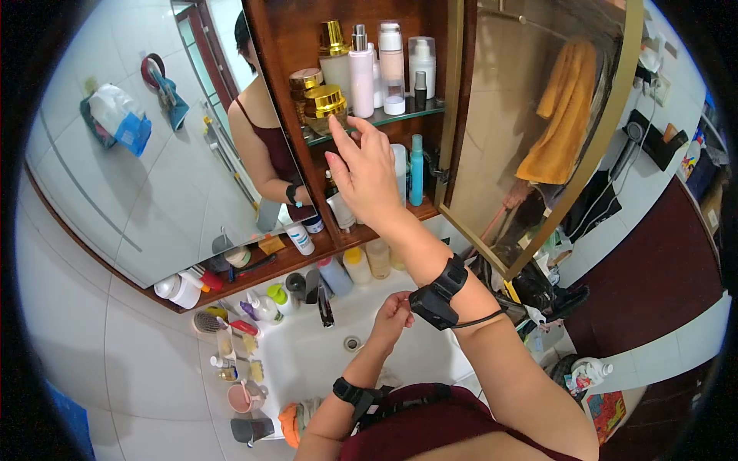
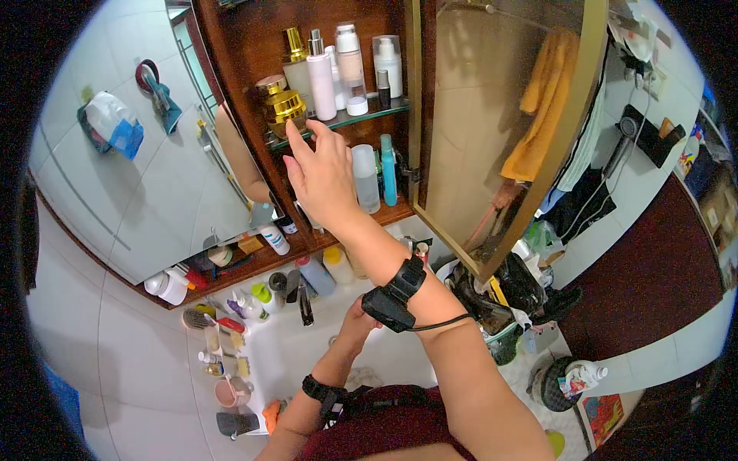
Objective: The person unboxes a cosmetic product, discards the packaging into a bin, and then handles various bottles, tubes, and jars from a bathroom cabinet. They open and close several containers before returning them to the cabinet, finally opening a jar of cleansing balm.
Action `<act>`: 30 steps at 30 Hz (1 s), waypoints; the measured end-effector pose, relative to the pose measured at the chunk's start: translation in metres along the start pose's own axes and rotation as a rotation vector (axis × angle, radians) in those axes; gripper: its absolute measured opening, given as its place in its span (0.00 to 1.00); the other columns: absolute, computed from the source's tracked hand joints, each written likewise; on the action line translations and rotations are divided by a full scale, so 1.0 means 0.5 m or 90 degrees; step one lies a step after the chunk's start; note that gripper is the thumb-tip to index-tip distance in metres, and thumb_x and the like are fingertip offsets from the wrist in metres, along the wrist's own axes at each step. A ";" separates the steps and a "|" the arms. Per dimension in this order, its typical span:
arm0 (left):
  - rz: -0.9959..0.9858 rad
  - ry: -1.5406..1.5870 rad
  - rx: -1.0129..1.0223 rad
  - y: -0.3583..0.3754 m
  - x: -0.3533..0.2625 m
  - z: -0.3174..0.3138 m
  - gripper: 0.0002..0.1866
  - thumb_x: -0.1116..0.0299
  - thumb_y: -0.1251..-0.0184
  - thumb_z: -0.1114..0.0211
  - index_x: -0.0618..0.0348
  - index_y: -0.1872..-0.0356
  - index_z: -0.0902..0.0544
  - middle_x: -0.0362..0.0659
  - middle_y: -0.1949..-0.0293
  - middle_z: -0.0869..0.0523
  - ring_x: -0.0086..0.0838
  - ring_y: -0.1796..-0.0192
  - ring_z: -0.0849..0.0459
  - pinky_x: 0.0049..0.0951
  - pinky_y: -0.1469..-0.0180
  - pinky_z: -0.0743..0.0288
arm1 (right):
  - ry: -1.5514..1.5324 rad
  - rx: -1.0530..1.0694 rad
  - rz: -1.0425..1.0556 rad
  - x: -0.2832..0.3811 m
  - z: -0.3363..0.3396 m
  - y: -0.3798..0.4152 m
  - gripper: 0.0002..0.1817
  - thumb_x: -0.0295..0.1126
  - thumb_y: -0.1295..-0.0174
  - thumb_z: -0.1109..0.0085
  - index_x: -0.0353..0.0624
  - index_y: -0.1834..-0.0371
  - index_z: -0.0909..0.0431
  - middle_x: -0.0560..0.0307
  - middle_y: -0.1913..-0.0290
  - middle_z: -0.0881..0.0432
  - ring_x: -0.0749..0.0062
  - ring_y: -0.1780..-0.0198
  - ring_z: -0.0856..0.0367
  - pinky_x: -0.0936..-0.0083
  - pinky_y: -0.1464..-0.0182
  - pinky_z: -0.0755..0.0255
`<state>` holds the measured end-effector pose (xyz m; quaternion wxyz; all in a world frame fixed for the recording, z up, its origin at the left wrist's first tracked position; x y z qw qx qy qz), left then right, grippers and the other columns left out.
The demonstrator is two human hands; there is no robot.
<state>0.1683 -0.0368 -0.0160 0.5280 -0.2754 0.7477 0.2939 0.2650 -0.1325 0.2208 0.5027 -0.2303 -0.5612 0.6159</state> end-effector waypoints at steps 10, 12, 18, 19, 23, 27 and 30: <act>0.026 -0.021 -0.016 0.006 -0.023 0.005 0.14 0.67 0.28 0.49 0.60 0.46 0.27 0.38 0.66 0.22 0.18 0.70 0.27 0.19 0.66 0.31 | -0.011 -0.192 -0.027 -0.066 0.043 -0.034 0.15 0.28 0.41 0.44 0.40 0.50 0.24 0.45 0.50 0.26 0.50 0.48 0.28 0.62 0.44 0.34; 0.019 -0.015 -0.021 0.008 -0.024 0.009 0.14 0.66 0.28 0.49 0.60 0.46 0.27 0.38 0.66 0.22 0.19 0.70 0.27 0.19 0.66 0.31 | 0.011 -0.212 -0.056 -0.096 0.060 -0.058 0.16 0.29 0.42 0.42 0.40 0.50 0.24 0.47 0.52 0.23 0.51 0.48 0.27 0.62 0.45 0.33; 0.017 -0.017 -0.013 0.003 -0.016 0.017 0.15 0.64 0.27 0.48 0.60 0.45 0.27 0.38 0.65 0.22 0.18 0.70 0.27 0.19 0.66 0.31 | 0.125 -0.209 0.036 -0.132 0.106 -0.181 0.26 0.35 0.43 0.38 0.40 0.41 0.29 0.46 0.52 0.21 0.49 0.48 0.27 0.58 0.46 0.33; 0.014 -0.012 -0.008 -0.001 -0.011 0.019 0.15 0.65 0.27 0.48 0.60 0.45 0.27 0.38 0.65 0.22 0.18 0.70 0.26 0.19 0.67 0.31 | 0.123 -0.193 0.047 -0.133 0.108 -0.199 0.28 0.35 0.43 0.37 0.40 0.39 0.31 0.45 0.52 0.21 0.48 0.48 0.27 0.58 0.46 0.33; 0.020 -0.003 -0.007 -0.002 -0.016 0.011 0.15 0.65 0.28 0.48 0.60 0.46 0.27 0.38 0.65 0.22 0.18 0.70 0.27 0.19 0.66 0.31 | 0.130 -0.073 0.002 -0.153 0.101 -0.236 0.33 0.38 0.43 0.37 0.47 0.34 0.35 0.47 0.56 0.18 0.46 0.49 0.26 0.57 0.46 0.33; 0.021 0.007 0.003 -0.007 -0.023 0.002 0.14 0.66 0.27 0.48 0.59 0.46 0.26 0.38 0.65 0.21 0.17 0.70 0.27 0.19 0.66 0.30 | 0.132 -0.032 -0.031 -0.151 0.111 -0.249 0.31 0.37 0.44 0.37 0.54 0.35 0.34 0.50 0.58 0.17 0.48 0.50 0.25 0.58 0.46 0.32; -0.016 -0.004 0.030 -0.023 -0.032 -0.004 0.13 0.66 0.27 0.48 0.58 0.46 0.26 0.37 0.65 0.21 0.17 0.70 0.26 0.19 0.65 0.30 | 0.085 -0.037 -0.042 -0.153 0.114 -0.254 0.30 0.35 0.44 0.37 0.55 0.36 0.33 0.50 0.57 0.17 0.49 0.51 0.24 0.58 0.46 0.31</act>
Point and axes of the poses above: each hand's wrist, its own y-axis away from the middle knuckle, its own z-axis out of the back of the hand, x = y × z, the point moved 1 cm from there along -y, towards the middle knuckle
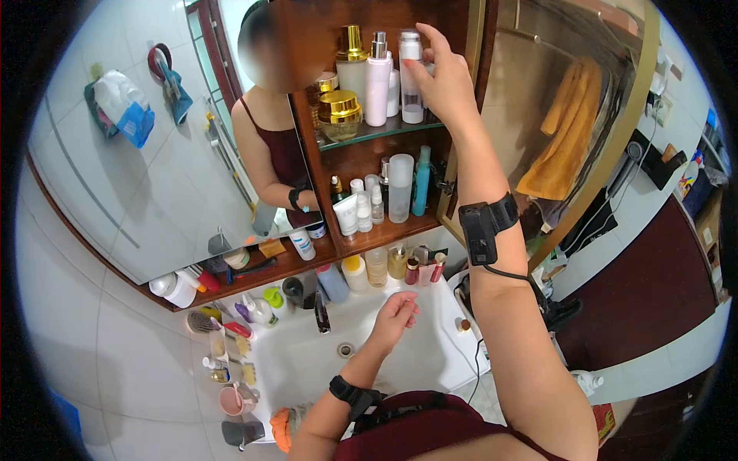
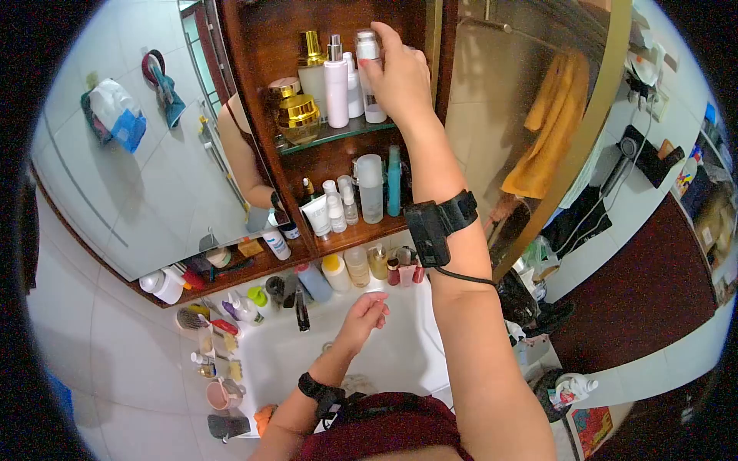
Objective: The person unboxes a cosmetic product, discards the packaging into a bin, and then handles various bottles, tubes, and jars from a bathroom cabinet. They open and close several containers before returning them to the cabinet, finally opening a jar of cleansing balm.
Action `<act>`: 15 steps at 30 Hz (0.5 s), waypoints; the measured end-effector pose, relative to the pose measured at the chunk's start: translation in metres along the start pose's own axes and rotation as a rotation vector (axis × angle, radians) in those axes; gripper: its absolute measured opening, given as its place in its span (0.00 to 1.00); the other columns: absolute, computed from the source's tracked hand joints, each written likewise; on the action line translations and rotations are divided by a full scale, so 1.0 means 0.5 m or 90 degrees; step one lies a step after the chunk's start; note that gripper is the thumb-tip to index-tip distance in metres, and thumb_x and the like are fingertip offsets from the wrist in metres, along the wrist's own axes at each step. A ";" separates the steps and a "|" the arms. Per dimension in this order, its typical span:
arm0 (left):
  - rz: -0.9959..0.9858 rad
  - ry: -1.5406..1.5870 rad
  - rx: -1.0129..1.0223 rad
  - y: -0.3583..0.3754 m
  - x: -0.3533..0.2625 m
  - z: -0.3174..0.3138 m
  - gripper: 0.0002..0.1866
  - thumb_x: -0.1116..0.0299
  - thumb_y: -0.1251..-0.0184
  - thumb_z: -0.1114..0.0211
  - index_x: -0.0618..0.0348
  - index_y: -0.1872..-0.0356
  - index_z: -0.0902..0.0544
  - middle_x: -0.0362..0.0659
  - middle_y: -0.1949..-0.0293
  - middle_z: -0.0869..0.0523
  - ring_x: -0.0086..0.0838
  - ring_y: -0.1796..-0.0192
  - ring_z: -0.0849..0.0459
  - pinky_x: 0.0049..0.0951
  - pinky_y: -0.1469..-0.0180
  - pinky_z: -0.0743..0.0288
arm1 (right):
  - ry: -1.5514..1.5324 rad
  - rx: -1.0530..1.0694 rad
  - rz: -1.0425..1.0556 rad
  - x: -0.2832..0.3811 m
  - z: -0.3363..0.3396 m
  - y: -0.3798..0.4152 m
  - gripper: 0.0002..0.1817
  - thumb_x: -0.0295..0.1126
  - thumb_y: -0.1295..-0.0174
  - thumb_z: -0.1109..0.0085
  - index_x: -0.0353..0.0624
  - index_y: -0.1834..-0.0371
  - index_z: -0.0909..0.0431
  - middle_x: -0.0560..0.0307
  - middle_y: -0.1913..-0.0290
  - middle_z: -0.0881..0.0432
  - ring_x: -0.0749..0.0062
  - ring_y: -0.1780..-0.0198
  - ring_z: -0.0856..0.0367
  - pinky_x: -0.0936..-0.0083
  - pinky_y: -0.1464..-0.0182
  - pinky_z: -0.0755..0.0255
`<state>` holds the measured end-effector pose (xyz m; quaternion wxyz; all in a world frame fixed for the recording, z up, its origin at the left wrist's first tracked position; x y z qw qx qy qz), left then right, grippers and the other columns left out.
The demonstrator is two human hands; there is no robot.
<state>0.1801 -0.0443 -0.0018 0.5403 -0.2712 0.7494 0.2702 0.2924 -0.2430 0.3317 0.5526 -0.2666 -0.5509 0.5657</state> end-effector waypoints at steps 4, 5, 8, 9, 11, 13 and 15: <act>-0.030 -0.009 0.022 -0.036 -0.019 0.012 0.13 0.66 0.27 0.48 0.57 0.46 0.26 0.37 0.65 0.21 0.17 0.70 0.26 0.18 0.66 0.30 | -0.029 -0.001 -0.038 -0.008 0.003 -0.005 0.28 0.34 0.44 0.37 0.52 0.38 0.32 0.46 0.58 0.18 0.48 0.51 0.23 0.57 0.48 0.30; -0.037 -0.014 0.024 -0.044 -0.027 0.017 0.12 0.66 0.27 0.48 0.57 0.47 0.26 0.37 0.65 0.21 0.17 0.70 0.27 0.18 0.66 0.30 | -0.028 -0.001 -0.038 -0.010 0.002 -0.006 0.28 0.34 0.44 0.37 0.52 0.38 0.32 0.46 0.58 0.18 0.48 0.51 0.23 0.57 0.48 0.30; -0.029 -0.035 0.024 -0.077 -0.069 0.020 0.13 0.67 0.27 0.48 0.57 0.46 0.27 0.37 0.66 0.21 0.17 0.70 0.27 0.18 0.65 0.30 | -0.015 0.004 -0.031 -0.014 -0.001 -0.009 0.28 0.34 0.43 0.37 0.50 0.38 0.33 0.46 0.58 0.17 0.51 0.53 0.21 0.59 0.50 0.29; -0.043 -0.034 0.030 -0.087 -0.097 0.018 0.13 0.66 0.27 0.47 0.57 0.46 0.26 0.36 0.66 0.21 0.17 0.70 0.27 0.18 0.65 0.30 | -0.002 0.007 -0.025 -0.015 -0.002 -0.011 0.27 0.33 0.42 0.38 0.49 0.38 0.33 0.46 0.59 0.17 0.53 0.55 0.19 0.62 0.51 0.27; -0.075 -0.034 0.042 -0.101 -0.177 0.006 0.13 0.65 0.27 0.46 0.56 0.47 0.25 0.35 0.66 0.20 0.17 0.70 0.26 0.18 0.66 0.30 | 0.022 0.005 -0.014 -0.015 -0.004 -0.016 0.27 0.33 0.42 0.38 0.48 0.39 0.34 0.46 0.60 0.16 0.56 0.57 0.18 0.64 0.53 0.26; -0.158 -0.092 0.024 -0.118 -0.255 -0.010 0.13 0.65 0.27 0.46 0.57 0.47 0.26 0.35 0.66 0.20 0.17 0.70 0.26 0.18 0.66 0.30 | 0.045 -0.002 -0.007 -0.017 -0.008 -0.021 0.26 0.33 0.42 0.38 0.47 0.40 0.33 0.46 0.60 0.17 0.55 0.57 0.18 0.64 0.54 0.26; -0.204 -0.098 0.039 -0.134 -0.337 -0.025 0.14 0.66 0.27 0.47 0.57 0.45 0.27 0.37 0.64 0.20 0.17 0.70 0.26 0.18 0.68 0.29 | 0.064 -0.014 0.005 -0.027 -0.016 -0.030 0.26 0.33 0.43 0.38 0.47 0.40 0.33 0.46 0.61 0.17 0.55 0.58 0.18 0.64 0.54 0.26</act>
Point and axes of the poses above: each hand's wrist, its own y-axis away from the middle knuckle, its own z-axis out of the back of the hand, x = y × z, the point moved 1 cm from there along -y, towards the middle knuckle
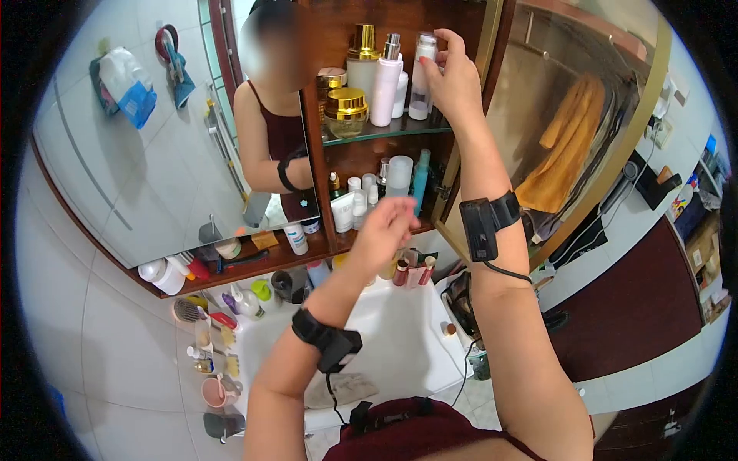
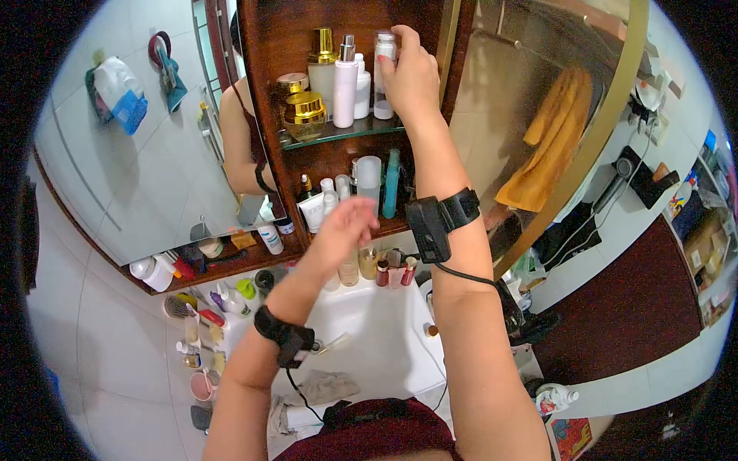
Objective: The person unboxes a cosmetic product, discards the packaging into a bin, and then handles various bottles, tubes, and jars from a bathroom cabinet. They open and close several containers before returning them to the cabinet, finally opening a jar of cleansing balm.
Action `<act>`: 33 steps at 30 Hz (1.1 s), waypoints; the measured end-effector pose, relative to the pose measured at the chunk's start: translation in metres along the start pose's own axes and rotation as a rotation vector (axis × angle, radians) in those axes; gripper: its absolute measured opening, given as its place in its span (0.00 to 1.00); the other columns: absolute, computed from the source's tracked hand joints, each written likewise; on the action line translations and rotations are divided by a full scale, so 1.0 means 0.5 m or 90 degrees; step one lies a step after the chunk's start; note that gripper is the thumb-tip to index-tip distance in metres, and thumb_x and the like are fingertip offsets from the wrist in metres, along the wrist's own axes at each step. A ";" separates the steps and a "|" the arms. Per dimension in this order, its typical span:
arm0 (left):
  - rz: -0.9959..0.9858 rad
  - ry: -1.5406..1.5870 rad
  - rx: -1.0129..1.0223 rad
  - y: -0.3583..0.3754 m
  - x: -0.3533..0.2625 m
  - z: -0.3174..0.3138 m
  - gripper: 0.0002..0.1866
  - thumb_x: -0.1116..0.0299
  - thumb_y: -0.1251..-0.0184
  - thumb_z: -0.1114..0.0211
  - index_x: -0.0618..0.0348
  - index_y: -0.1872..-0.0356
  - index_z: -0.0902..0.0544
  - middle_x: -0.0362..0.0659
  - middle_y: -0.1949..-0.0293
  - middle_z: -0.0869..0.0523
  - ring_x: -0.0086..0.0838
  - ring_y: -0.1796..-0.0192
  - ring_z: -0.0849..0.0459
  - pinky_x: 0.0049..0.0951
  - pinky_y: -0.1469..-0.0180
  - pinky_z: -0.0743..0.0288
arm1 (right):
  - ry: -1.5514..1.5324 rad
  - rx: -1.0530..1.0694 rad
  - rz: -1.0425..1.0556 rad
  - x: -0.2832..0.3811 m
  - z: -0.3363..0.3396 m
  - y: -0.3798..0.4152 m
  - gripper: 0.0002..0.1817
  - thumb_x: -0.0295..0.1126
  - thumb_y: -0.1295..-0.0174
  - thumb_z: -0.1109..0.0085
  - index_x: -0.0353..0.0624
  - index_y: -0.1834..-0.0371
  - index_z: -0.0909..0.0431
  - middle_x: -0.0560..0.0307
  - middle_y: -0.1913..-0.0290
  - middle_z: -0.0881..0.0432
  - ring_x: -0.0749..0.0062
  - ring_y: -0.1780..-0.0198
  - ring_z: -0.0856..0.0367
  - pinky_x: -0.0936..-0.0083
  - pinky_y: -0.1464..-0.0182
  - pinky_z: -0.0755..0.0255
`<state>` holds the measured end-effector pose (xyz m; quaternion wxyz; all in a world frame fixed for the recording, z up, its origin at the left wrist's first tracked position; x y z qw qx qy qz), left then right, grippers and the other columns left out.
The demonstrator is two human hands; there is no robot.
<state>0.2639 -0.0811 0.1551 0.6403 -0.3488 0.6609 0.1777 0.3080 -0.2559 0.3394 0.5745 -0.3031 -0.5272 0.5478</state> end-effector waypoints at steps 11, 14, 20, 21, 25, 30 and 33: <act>0.009 0.065 -0.092 -0.139 -0.171 -0.029 0.27 0.67 0.33 0.41 0.62 0.36 0.38 0.45 0.50 0.23 0.22 0.67 0.24 0.21 0.66 0.28 | 0.082 0.013 -0.039 -0.010 -0.031 -0.032 0.25 0.35 0.44 0.36 0.46 0.43 0.30 0.47 0.60 0.16 0.53 0.57 0.18 0.61 0.53 0.26; 0.024 0.082 -0.099 -0.151 -0.164 -0.032 0.30 0.68 0.34 0.40 0.63 0.34 0.41 0.47 0.48 0.24 0.23 0.67 0.23 0.21 0.67 0.28 | 0.084 -0.001 -0.018 -0.015 -0.031 -0.035 0.24 0.36 0.44 0.36 0.46 0.44 0.28 0.48 0.58 0.17 0.54 0.57 0.18 0.62 0.53 0.26; 0.035 0.069 -0.111 -0.146 -0.166 -0.034 0.30 0.69 0.33 0.41 0.64 0.33 0.42 0.47 0.46 0.25 0.24 0.67 0.23 0.21 0.68 0.29 | 0.023 -0.093 0.030 -0.008 -0.021 -0.031 0.21 0.38 0.43 0.36 0.45 0.47 0.25 0.49 0.57 0.20 0.54 0.59 0.20 0.62 0.54 0.26; 0.035 0.065 -0.110 -0.148 -0.165 -0.034 0.30 0.69 0.33 0.41 0.65 0.33 0.42 0.47 0.47 0.25 0.24 0.67 0.23 0.21 0.68 0.29 | -0.025 -0.094 0.038 0.017 -0.003 -0.029 0.20 0.38 0.44 0.36 0.44 0.49 0.24 0.47 0.57 0.20 0.51 0.56 0.21 0.60 0.53 0.27; 0.023 0.065 -0.076 -0.159 -0.155 -0.029 0.30 0.70 0.33 0.43 0.65 0.33 0.43 0.46 0.50 0.24 0.23 0.67 0.23 0.21 0.69 0.29 | -0.051 -0.089 0.091 0.063 -0.005 -0.016 0.21 0.46 0.45 0.35 0.42 0.55 0.21 0.50 0.61 0.20 0.57 0.61 0.20 0.66 0.57 0.26; 0.002 0.060 -0.103 -0.168 -0.151 -0.033 0.32 0.71 0.34 0.42 0.64 0.32 0.44 0.45 0.51 0.23 0.23 0.67 0.22 0.22 0.69 0.27 | -0.042 -0.016 0.131 0.062 -0.021 -0.014 0.23 0.51 0.44 0.36 0.43 0.56 0.19 0.51 0.63 0.18 0.64 0.66 0.19 0.69 0.61 0.25; 0.008 0.058 -0.114 -0.166 -0.154 -0.035 0.32 0.70 0.34 0.41 0.63 0.32 0.45 0.46 0.51 0.23 0.24 0.66 0.22 0.23 0.68 0.26 | -0.089 0.018 0.043 0.041 -0.020 -0.023 0.23 0.51 0.41 0.40 0.43 0.56 0.19 0.51 0.63 0.18 0.65 0.65 0.19 0.70 0.61 0.26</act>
Point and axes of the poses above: each hand's wrist, its own y-axis away from the middle knuckle, its own z-axis out of the back of the hand, x = y × z, the point moved 1 cm from there along -y, towards the middle knuckle
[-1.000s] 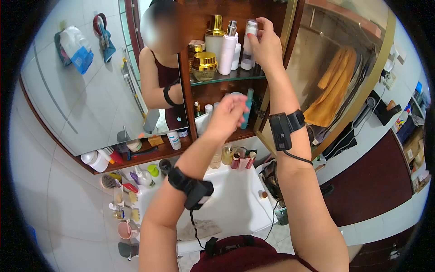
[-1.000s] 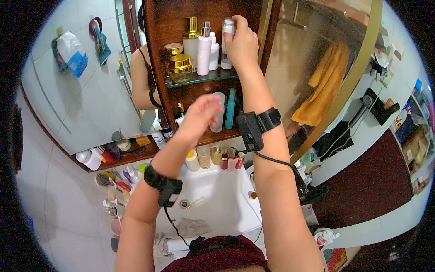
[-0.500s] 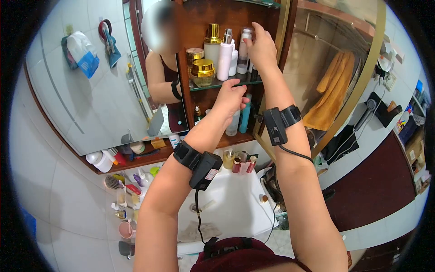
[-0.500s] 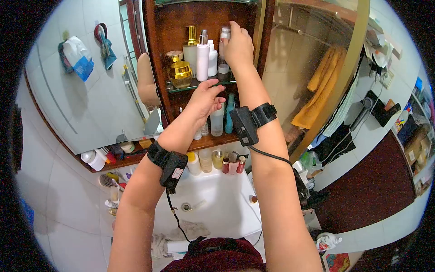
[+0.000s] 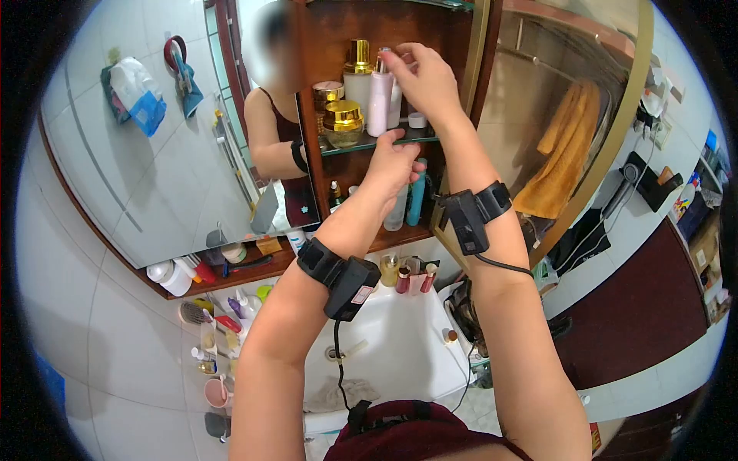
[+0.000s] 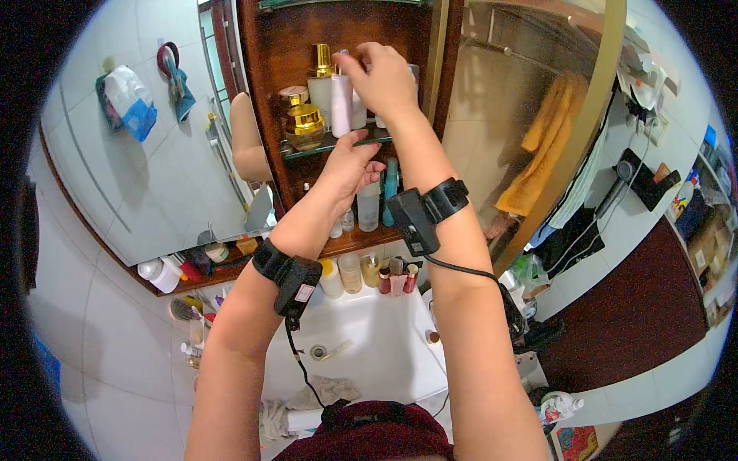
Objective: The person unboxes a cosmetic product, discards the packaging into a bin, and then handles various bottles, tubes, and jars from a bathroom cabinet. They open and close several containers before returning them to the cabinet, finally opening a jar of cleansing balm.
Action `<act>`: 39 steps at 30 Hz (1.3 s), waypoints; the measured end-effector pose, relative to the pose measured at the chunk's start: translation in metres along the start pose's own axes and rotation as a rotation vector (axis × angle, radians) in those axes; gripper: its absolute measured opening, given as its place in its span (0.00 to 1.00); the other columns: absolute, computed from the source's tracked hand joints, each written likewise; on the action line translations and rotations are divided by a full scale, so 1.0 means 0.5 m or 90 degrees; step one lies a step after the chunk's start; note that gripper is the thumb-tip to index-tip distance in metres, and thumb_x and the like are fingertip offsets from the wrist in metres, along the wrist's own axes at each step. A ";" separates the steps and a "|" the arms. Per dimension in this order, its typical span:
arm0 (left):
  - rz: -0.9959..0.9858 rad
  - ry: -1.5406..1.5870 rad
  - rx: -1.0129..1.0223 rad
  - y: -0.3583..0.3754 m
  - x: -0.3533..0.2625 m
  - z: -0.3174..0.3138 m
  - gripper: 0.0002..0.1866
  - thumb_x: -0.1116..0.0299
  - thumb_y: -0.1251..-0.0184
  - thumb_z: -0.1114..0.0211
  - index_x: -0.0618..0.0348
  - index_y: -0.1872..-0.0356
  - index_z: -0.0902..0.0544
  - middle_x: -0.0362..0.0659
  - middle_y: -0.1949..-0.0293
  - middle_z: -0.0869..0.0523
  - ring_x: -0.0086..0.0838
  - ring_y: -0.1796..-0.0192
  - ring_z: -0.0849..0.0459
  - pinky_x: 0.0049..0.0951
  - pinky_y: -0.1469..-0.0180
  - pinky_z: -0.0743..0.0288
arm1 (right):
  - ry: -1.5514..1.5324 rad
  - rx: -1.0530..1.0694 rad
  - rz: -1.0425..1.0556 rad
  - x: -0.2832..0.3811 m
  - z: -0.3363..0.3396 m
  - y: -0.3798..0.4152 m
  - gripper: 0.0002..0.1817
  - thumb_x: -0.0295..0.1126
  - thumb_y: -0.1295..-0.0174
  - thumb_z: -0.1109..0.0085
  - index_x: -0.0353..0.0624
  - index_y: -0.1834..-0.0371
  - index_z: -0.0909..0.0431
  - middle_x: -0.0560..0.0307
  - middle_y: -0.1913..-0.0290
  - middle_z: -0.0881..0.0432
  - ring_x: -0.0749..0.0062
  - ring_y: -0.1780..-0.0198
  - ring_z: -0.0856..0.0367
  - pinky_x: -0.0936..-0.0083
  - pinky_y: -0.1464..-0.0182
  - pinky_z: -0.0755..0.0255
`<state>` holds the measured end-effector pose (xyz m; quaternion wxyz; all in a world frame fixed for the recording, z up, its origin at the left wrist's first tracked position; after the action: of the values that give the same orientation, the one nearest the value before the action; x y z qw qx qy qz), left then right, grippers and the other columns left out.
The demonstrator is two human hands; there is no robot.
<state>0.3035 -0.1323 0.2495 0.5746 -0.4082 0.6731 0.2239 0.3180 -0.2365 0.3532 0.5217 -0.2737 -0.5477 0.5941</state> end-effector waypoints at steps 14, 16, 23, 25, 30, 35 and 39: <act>0.010 0.024 0.069 -0.023 0.009 -0.038 0.38 0.70 0.36 0.40 0.58 0.28 0.51 0.47 0.48 0.23 0.24 0.67 0.21 0.23 0.68 0.25 | 0.084 0.024 -0.062 -0.030 0.041 -0.016 0.16 0.37 0.37 0.46 0.43 0.49 0.24 0.43 0.53 0.21 0.49 0.51 0.21 0.58 0.49 0.27; 0.010 0.022 0.065 -0.021 0.007 -0.043 0.41 0.71 0.36 0.41 0.57 0.27 0.56 0.47 0.48 0.23 0.25 0.67 0.21 0.23 0.69 0.25 | 0.145 0.027 -0.066 -0.032 0.049 -0.018 0.17 0.35 0.37 0.46 0.44 0.46 0.25 0.42 0.47 0.23 0.49 0.49 0.22 0.59 0.47 0.27; 0.019 0.030 0.081 -0.031 0.006 -0.047 0.44 0.74 0.37 0.47 0.52 0.26 0.65 0.48 0.48 0.22 0.27 0.67 0.21 0.25 0.69 0.25 | 0.178 0.052 -0.011 -0.064 0.030 -0.042 0.17 0.29 0.37 0.48 0.44 0.45 0.23 0.47 0.44 0.23 0.51 0.46 0.24 0.63 0.44 0.29; 0.020 0.029 0.082 -0.032 0.008 -0.047 0.44 0.74 0.37 0.47 0.52 0.26 0.66 0.48 0.47 0.22 0.27 0.67 0.21 0.25 0.69 0.25 | 0.188 0.096 -0.011 -0.055 0.035 -0.048 0.16 0.28 0.37 0.49 0.44 0.46 0.22 0.50 0.44 0.23 0.51 0.45 0.24 0.63 0.44 0.29; 0.022 0.027 0.080 -0.041 0.013 -0.042 0.43 0.75 0.36 0.49 0.53 0.26 0.66 0.48 0.49 0.21 0.27 0.67 0.22 0.24 0.68 0.26 | 0.167 0.113 0.008 -0.025 0.056 -0.044 0.14 0.28 0.36 0.51 0.44 0.49 0.20 0.52 0.46 0.22 0.52 0.47 0.23 0.64 0.45 0.29; 0.013 0.030 0.096 -0.046 0.020 -0.037 0.41 0.75 0.35 0.49 0.55 0.26 0.65 0.46 0.51 0.19 0.25 0.68 0.22 0.23 0.68 0.26 | 0.142 0.105 0.035 -0.031 0.052 -0.039 0.13 0.27 0.36 0.50 0.43 0.50 0.20 0.51 0.47 0.21 0.52 0.47 0.22 0.65 0.46 0.29; 0.010 0.043 0.098 -0.047 0.023 -0.035 0.42 0.74 0.34 0.47 0.56 0.27 0.64 0.47 0.51 0.19 0.24 0.69 0.22 0.22 0.69 0.26 | 0.131 0.091 0.039 -0.039 0.055 -0.039 0.14 0.27 0.36 0.50 0.43 0.49 0.21 0.50 0.47 0.21 0.52 0.47 0.22 0.66 0.46 0.29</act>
<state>0.3120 -0.1621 0.2466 0.5793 -0.3645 0.7109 0.1619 0.3055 -0.2672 0.3735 0.5748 -0.3117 -0.4389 0.6163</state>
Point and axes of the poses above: each hand's wrist, its own y-axis away from the middle knuckle, its own z-axis out of the back of the hand, x = y × z, the point moved 1 cm from there along -y, towards the middle knuckle
